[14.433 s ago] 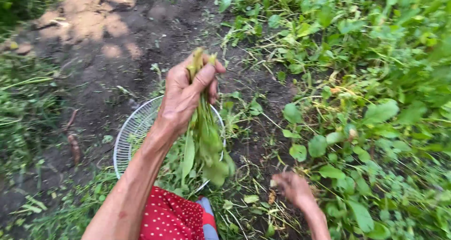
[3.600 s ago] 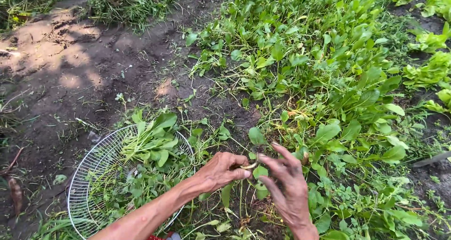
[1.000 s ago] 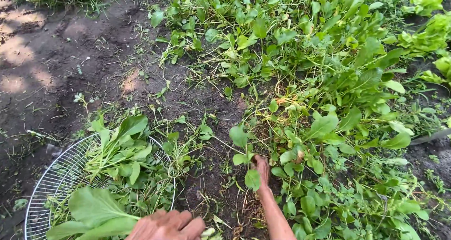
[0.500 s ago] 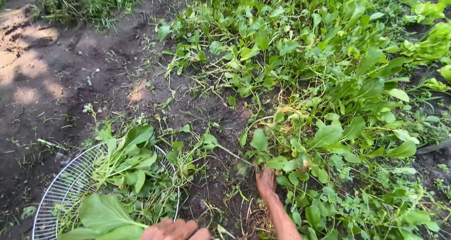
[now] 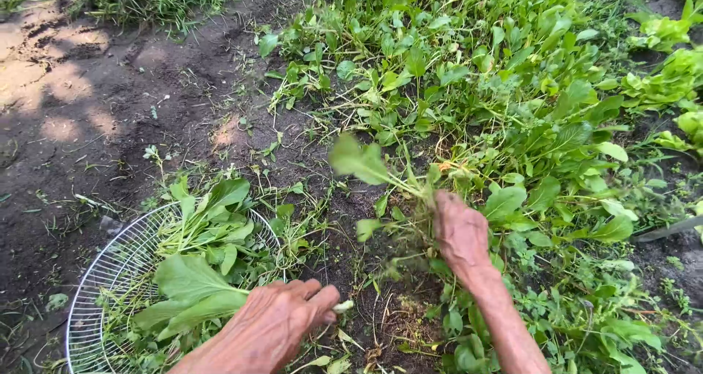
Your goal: Harvesting leafy green vegetables from a garden bed and placing them in a wire basket
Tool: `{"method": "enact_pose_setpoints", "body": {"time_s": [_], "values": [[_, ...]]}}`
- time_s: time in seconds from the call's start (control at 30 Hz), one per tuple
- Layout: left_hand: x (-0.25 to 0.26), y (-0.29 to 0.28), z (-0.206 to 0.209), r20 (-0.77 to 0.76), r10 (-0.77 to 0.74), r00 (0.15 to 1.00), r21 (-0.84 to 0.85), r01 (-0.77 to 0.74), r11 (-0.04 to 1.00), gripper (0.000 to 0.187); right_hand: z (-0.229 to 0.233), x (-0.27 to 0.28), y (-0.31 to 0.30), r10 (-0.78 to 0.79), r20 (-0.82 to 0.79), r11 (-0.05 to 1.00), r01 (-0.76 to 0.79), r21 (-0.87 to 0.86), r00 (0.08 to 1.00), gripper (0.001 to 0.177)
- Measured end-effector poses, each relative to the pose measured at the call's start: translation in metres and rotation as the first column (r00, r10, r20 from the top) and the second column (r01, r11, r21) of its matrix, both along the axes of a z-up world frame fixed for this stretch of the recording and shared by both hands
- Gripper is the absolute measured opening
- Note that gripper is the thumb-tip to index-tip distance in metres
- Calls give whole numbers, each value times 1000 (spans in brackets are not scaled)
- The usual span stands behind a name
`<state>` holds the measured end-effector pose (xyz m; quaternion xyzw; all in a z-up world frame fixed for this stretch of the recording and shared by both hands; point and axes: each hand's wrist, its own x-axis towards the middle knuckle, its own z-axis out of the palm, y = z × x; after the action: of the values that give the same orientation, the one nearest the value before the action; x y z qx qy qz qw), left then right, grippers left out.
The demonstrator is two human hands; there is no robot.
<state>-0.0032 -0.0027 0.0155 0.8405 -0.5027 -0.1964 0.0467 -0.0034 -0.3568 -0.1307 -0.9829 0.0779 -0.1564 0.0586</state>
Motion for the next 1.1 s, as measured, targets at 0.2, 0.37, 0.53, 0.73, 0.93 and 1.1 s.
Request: {"method": "enact_pose_setpoints", "body": {"time_s": [0.2,0.37,0.53,0.73,0.93,1.1], "values": [[0,-2,6,-237,91,967,-407,-184,895,31,73,-3,24,-42,-460,995,81,65,887,21],[2,-14,11,-261,164,951,-610,-294,736,35,122,-25,46,213,140,936,-243,254,967,25],[16,-13,25,-276,253,927,-714,-374,592,18,176,-34,68,430,173,876,-456,156,886,17],[19,-10,9,-379,230,896,-681,-439,586,20,190,-44,96,600,-33,769,-564,303,800,20],[17,-11,-5,-380,260,888,-613,-452,648,23,197,-45,111,491,-95,703,-329,630,866,12],[10,-13,5,-344,299,890,-593,-453,666,32,180,-45,117,373,-162,429,-15,903,914,10]]}}
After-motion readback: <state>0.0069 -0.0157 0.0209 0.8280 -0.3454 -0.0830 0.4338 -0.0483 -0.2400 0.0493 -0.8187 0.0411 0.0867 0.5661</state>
